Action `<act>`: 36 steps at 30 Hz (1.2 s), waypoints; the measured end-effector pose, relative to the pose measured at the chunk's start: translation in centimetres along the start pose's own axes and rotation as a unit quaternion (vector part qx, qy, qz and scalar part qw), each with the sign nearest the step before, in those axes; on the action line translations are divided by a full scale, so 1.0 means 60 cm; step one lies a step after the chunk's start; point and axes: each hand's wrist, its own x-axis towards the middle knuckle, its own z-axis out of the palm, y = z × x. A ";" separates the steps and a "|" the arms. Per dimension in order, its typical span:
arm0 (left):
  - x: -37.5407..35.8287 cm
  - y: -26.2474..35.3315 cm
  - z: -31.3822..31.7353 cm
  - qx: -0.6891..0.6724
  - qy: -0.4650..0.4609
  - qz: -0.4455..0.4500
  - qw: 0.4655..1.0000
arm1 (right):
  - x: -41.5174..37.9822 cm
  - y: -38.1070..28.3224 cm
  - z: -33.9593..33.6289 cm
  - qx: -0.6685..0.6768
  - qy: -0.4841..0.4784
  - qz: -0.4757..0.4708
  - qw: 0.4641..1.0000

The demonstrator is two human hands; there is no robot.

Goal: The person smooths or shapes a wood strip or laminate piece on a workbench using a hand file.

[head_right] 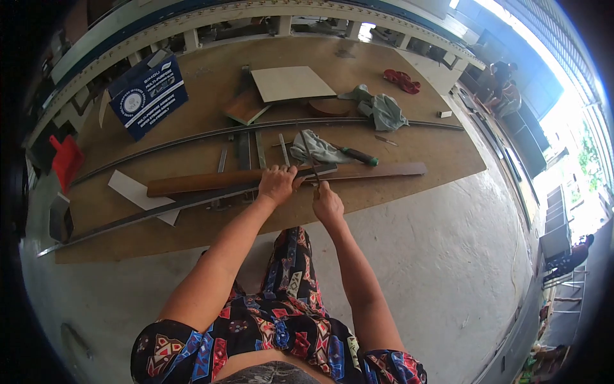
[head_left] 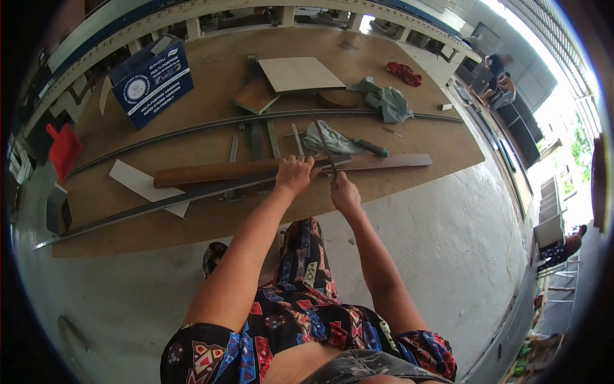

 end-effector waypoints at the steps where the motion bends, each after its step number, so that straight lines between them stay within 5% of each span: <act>1: 0.000 0.000 0.001 0.001 0.001 -0.001 1.000 | 0.008 -0.006 0.001 0.001 0.001 -0.001 1.000; 12: -0.003 -0.001 0.000 0.008 0.001 0.002 1.000 | -0.199 0.074 0.016 0.047 0.008 0.042 0.998; 24: -0.002 0.004 -0.003 0.004 0.016 -0.004 1.000 | -0.001 0.000 0.003 -0.004 0.031 -0.020 0.999; 33: -0.003 0.004 -0.010 0.011 -0.004 -0.002 1.000 | -0.162 0.051 0.020 0.089 0.068 0.005 0.994; 36: -0.002 0.002 -0.006 0.015 0.008 0.002 1.000 | -0.188 0.065 0.014 0.052 0.004 0.047 0.998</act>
